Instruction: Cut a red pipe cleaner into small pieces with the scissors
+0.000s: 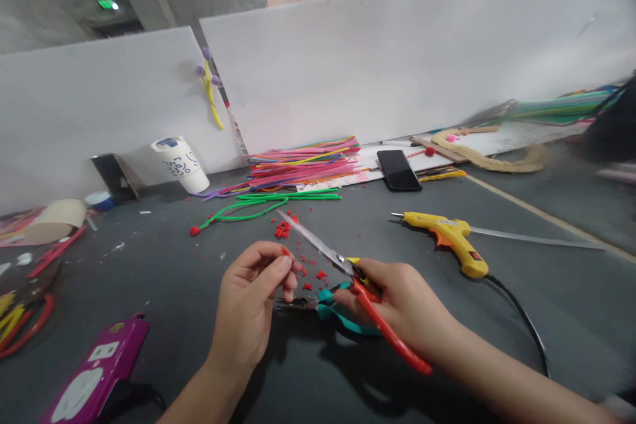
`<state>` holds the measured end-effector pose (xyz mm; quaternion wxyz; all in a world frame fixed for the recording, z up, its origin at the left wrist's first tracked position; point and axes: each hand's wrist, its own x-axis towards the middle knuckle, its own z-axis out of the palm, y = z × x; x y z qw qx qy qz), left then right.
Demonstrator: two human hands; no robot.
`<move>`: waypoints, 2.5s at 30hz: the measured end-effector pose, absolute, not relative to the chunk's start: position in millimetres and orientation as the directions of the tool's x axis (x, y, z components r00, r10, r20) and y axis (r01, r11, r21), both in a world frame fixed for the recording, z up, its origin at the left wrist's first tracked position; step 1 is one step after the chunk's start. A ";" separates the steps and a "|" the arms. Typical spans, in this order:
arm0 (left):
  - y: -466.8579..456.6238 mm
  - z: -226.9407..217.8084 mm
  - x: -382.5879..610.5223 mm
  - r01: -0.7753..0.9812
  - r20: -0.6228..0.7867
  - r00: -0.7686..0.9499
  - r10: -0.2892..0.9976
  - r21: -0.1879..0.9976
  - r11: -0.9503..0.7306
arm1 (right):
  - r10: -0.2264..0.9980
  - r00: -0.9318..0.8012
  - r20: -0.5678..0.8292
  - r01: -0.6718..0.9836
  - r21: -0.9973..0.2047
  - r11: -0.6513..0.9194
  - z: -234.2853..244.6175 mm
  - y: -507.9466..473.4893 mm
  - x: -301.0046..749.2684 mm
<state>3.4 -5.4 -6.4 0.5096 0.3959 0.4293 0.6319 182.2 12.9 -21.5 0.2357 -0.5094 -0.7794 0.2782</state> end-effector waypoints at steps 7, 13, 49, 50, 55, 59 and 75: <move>-7.5 -11.5 8.3 -0.139 -0.118 0.192 0.974 0.979 0.146 | 0.906 -0.392 -0.160 0.271 -0.961 -0.052 -2.6 15.7 177.7; -4.7 -16.4 11.6 0.074 -0.222 0.245 0.944 0.975 0.210 | 0.884 -0.449 -0.133 0.193 -0.980 -0.050 -6.7 16.4 173.4; -7.8 -10.2 12.3 0.199 -0.087 0.152 0.985 0.978 0.056 | 0.875 -0.461 -0.151 0.121 -0.987 -0.106 -4.4 17.0 173.3; -7.9 -10.9 12.4 0.226 -0.084 0.152 0.985 0.973 0.048 | 0.869 -0.471 -0.147 0.119 -0.988 -0.103 -5.1 16.8 172.9; -8.1 -12.8 9.4 0.198 -0.100 0.168 0.981 0.978 0.066 | 0.858 -0.498 -0.126 0.085 -0.992 -0.096 -10.7 15.3 171.0; -6.0 -12.5 7.0 0.011 -0.191 0.228 0.955 0.981 0.193 | 0.856 -0.505 -0.115 0.094 -0.993 -0.078 -11.6 15.7 171.9; -7.3 -8.7 13.2 0.017 -0.187 0.081 0.979 0.982 0.186 | 0.889 -0.438 -0.134 0.124 -0.988 -0.088 -9.8 18.2 172.3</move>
